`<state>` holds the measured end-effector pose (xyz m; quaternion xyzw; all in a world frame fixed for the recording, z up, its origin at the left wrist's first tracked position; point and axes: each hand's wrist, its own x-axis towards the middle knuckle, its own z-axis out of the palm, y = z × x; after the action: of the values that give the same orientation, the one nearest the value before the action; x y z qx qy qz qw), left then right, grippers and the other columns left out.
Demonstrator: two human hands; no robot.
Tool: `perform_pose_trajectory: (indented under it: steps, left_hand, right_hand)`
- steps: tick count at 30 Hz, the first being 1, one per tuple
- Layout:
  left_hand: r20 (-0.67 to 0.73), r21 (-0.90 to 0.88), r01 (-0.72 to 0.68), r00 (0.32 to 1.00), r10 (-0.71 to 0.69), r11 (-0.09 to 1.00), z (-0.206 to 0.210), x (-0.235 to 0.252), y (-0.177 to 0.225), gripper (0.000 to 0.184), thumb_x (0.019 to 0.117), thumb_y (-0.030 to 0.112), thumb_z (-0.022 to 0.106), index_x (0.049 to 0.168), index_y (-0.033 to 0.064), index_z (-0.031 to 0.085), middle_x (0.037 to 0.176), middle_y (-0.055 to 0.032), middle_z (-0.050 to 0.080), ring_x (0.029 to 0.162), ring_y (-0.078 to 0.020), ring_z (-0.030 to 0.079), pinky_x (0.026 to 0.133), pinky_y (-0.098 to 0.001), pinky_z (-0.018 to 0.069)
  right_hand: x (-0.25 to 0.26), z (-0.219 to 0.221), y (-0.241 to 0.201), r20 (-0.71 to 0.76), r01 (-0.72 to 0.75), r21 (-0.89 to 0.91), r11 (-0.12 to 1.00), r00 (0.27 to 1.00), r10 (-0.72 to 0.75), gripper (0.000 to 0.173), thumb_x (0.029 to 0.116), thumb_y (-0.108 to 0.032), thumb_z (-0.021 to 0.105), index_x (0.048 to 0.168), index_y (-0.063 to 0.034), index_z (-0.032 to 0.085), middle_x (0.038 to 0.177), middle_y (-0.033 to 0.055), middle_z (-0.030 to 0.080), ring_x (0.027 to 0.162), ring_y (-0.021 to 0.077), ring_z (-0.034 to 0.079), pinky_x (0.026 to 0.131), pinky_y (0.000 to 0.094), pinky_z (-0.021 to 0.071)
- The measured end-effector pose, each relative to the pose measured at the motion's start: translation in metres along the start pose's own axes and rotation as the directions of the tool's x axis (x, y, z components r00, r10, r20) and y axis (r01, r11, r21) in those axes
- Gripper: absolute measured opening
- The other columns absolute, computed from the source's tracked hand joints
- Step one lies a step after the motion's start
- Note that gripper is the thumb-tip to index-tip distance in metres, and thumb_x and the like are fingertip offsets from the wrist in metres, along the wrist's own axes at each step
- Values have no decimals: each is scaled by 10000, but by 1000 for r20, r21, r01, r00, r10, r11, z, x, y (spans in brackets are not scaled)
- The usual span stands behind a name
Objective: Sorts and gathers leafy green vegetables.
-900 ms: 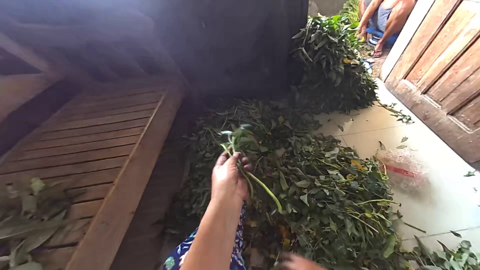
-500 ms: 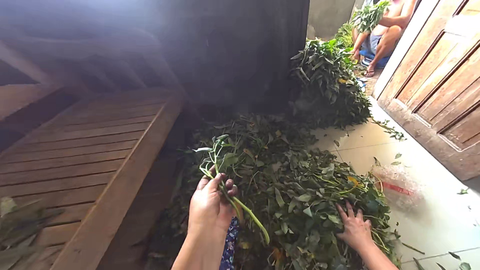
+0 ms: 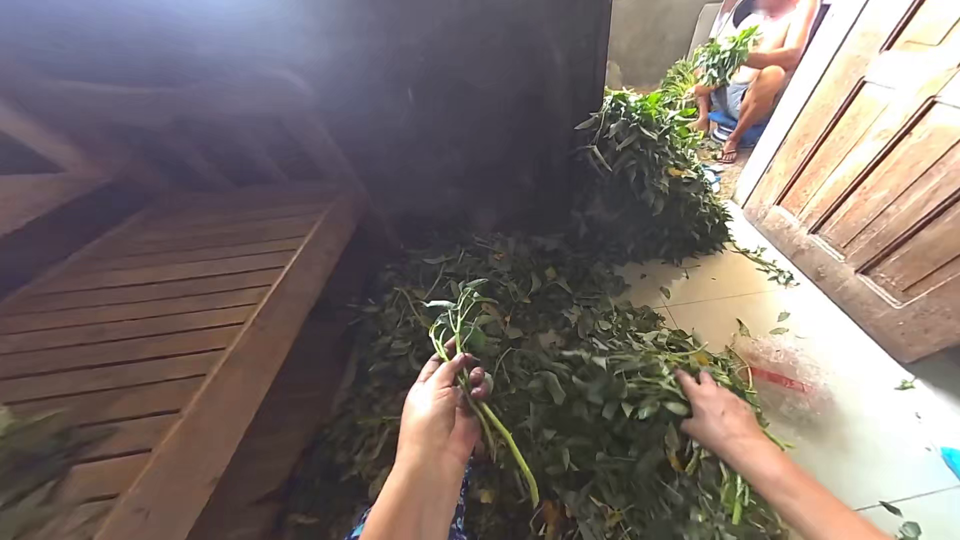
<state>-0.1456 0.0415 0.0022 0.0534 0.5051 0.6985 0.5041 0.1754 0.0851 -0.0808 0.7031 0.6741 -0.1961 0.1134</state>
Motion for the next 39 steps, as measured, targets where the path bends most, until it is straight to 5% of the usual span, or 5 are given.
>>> perform_pose_trajectory:
  steps: [8, 14, 21, 29, 39]
  left_hand:
    - [-2, -12, -38, 999, 38, 999, 6, -7, 3, 253, 1039, 37, 477, 1272, 116, 539, 819, -31, 546, 537, -83, 516, 469, -199, 457]
    - [-3, 34, -115, 993, 115, 993, 10, -9, -3, 364, 1042, 28, 488, 1381, 158, 460, 965, -54, 561, 632, -116, 573, 550, -250, 515]
    - [12, 38, -40, 999, 39, 998, 13, -4, -15, 357, 1038, 17, 509, 1367, 141, 447, 943, -76, 619, 604, -126, 589, 510, -243, 500]
    - [50, -51, 170, 985, -168, 984, 15, 4, -11, 166, 1070, 107, 418, 1180, 64, 535, 813, -57, 582, 606, -131, 597, 558, -273, 556]
    - [32, -91, 158, 987, -155, 983, 12, -12, 4, 156, 1084, 165, 388, 1123, 98, 523, 795, -62, 606, 656, -174, 643, 613, -341, 584]
  right_hand:
    - [-64, -121, 2, -433, 38, -26, 999, 900, -45, 881, 778, -182, 866, 1556, -181, 454, 1407, 251, 551, 1043, 511, 650, 789, 714, 522]
    - [-88, -97, 0, -696, 11, -5, 1000, 718, -12, 978, 674, -133, 938, 1536, -125, 476, 1442, 339, 469, 1137, 605, 573, 781, 748, 514]
    - [-71, 104, -25, 140, -115, 45, 992, 984, 108, 1005, 828, -330, 848, 1636, -129, 286, 1711, 241, 75, 1424, 623, 308, 992, 759, 426]
    - [-76, 78, 1, 519, 88, 112, 990, 844, -134, 622, 984, -469, 649, 1439, -50, 581, 1531, 278, 462, 1349, 457, 524, 1098, 655, 416]
    - [-30, 48, 2, -230, -21, 318, 948, 968, 98, 364, 1068, -241, 518, 1271, 34, 643, 1251, 237, 668, 1170, 371, 666, 1006, 519, 522]
